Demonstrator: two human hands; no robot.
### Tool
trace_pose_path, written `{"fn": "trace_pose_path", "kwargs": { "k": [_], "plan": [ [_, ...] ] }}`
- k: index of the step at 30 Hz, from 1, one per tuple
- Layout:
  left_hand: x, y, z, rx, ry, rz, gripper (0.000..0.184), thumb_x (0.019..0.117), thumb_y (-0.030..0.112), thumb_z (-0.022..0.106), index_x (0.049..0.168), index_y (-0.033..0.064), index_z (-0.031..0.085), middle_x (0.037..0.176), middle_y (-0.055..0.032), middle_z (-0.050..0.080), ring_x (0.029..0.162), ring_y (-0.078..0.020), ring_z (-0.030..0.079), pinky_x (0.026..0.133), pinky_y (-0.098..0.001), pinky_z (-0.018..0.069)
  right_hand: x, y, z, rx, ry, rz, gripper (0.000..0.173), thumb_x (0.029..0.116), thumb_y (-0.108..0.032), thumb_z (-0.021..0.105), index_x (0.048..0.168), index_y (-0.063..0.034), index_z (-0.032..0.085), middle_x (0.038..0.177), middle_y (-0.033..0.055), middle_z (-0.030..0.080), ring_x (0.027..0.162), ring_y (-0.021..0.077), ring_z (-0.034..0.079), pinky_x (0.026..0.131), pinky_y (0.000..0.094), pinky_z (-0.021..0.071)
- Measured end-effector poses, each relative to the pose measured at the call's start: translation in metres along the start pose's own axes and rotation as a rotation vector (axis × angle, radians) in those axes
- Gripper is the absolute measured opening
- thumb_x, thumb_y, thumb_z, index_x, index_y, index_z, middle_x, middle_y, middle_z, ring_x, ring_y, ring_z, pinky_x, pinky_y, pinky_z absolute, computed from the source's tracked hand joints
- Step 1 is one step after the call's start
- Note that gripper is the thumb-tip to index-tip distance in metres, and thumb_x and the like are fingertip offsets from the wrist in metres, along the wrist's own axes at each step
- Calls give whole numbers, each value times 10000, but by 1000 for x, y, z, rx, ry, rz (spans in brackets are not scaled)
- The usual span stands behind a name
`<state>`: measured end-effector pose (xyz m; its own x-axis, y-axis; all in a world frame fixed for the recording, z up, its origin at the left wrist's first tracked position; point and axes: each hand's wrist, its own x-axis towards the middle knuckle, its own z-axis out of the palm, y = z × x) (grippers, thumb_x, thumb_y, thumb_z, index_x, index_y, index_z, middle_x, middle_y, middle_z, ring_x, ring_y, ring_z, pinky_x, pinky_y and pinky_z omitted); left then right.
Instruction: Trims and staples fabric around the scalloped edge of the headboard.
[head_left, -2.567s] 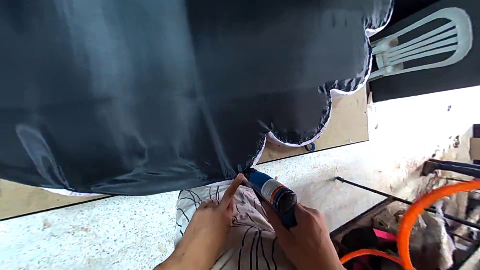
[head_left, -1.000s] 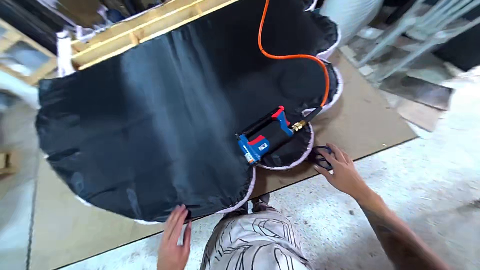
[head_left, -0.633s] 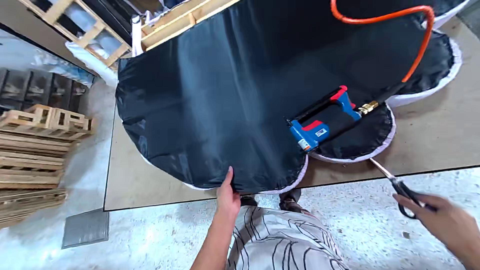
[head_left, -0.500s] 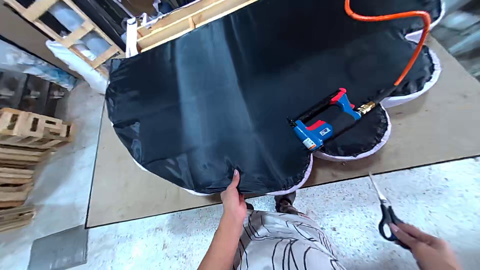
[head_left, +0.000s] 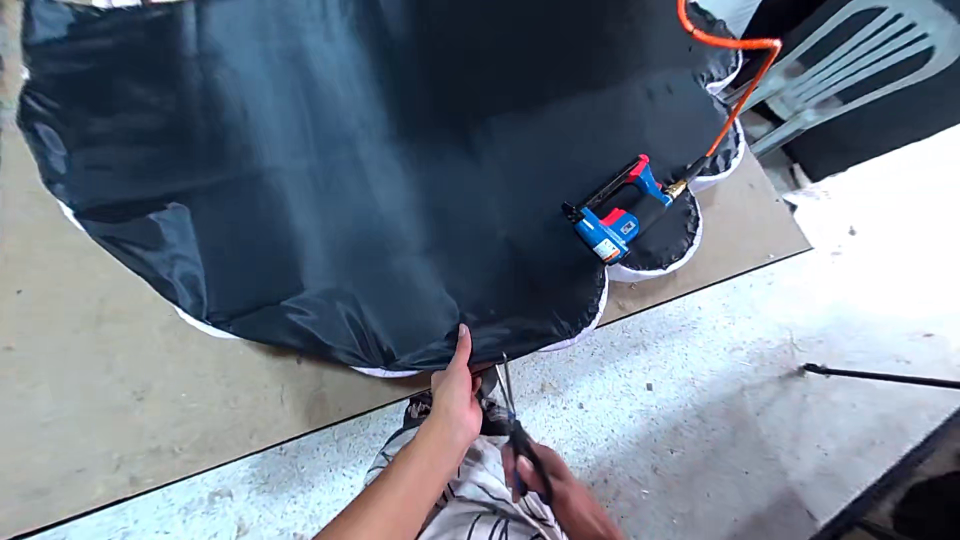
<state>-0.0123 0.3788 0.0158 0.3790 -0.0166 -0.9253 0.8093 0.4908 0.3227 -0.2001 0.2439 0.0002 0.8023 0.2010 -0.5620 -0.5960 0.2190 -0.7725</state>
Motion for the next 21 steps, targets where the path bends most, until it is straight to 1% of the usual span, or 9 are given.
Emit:
{"fn": "trace_pose_path", "kwargs": {
  "k": [2,4,6,7,10,13,15,19,21],
  "plan": [
    [2,3,-8,6,-33,-12,747,865,481,799,1406,53,512,1320,-127,654,1219,-260,634,990,-452,550,23,-5,15,-20,29,-49,589,958,-611,615,1090,-37,647,864,100,654,736,215,637,676,400,567],
    [-1,6,-9,-56,-103,-1,605,921,334,774,1358,-9,534,1226,-173,686,1109,-284,688,944,-428,589,37,-10,27,-10,83,-42,576,944,-587,656,1096,-32,639,833,85,642,726,201,627,677,383,558],
    [-4,8,-8,-100,-178,8,512,980,275,700,1329,-61,535,1118,-235,706,970,-321,729,871,-435,619,47,-13,36,19,142,-25,574,946,-572,666,1122,-27,641,817,84,646,725,198,632,699,379,564],
    [-5,9,-8,-106,-196,6,499,996,270,679,1325,-74,529,1094,-251,707,933,-333,737,852,-445,626,51,-13,39,34,167,-24,557,953,-555,666,1126,-26,641,818,86,644,726,200,632,706,379,566],
    [-6,11,-10,-87,-191,2,511,998,274,678,1336,-75,520,1103,-253,709,929,-339,744,849,-447,632,58,-11,42,58,215,-21,501,966,-504,677,1119,-28,644,810,87,636,706,195,615,694,364,556],
    [-4,9,-12,-83,-164,12,550,985,286,696,1371,-52,499,1102,-256,711,915,-346,747,835,-452,635,60,-8,44,72,254,-33,443,963,-459,701,1045,-26,650,724,87,591,627,190,571,617,356,514],
    [0,7,-16,-70,-166,19,562,991,294,686,1395,-37,477,1103,-255,712,925,-344,747,846,-448,633,62,-7,43,81,250,-55,445,967,-466,696,1031,-28,648,712,87,581,617,190,564,605,354,509],
    [4,7,-22,-73,-211,30,535,1015,293,649,1388,-53,483,1126,-275,700,966,-366,735,884,-464,618,69,-8,43,98,243,-71,450,969,-474,691,1015,-29,646,697,84,575,606,191,561,587,348,503],
    [5,8,-24,-98,-232,20,508,1022,279,635,1380,-56,502,1145,-281,693,980,-375,731,892,-469,616,70,-7,45,117,241,-74,455,969,-476,690,1021,-26,646,700,87,584,611,195,573,597,348,518]
  ]
}}
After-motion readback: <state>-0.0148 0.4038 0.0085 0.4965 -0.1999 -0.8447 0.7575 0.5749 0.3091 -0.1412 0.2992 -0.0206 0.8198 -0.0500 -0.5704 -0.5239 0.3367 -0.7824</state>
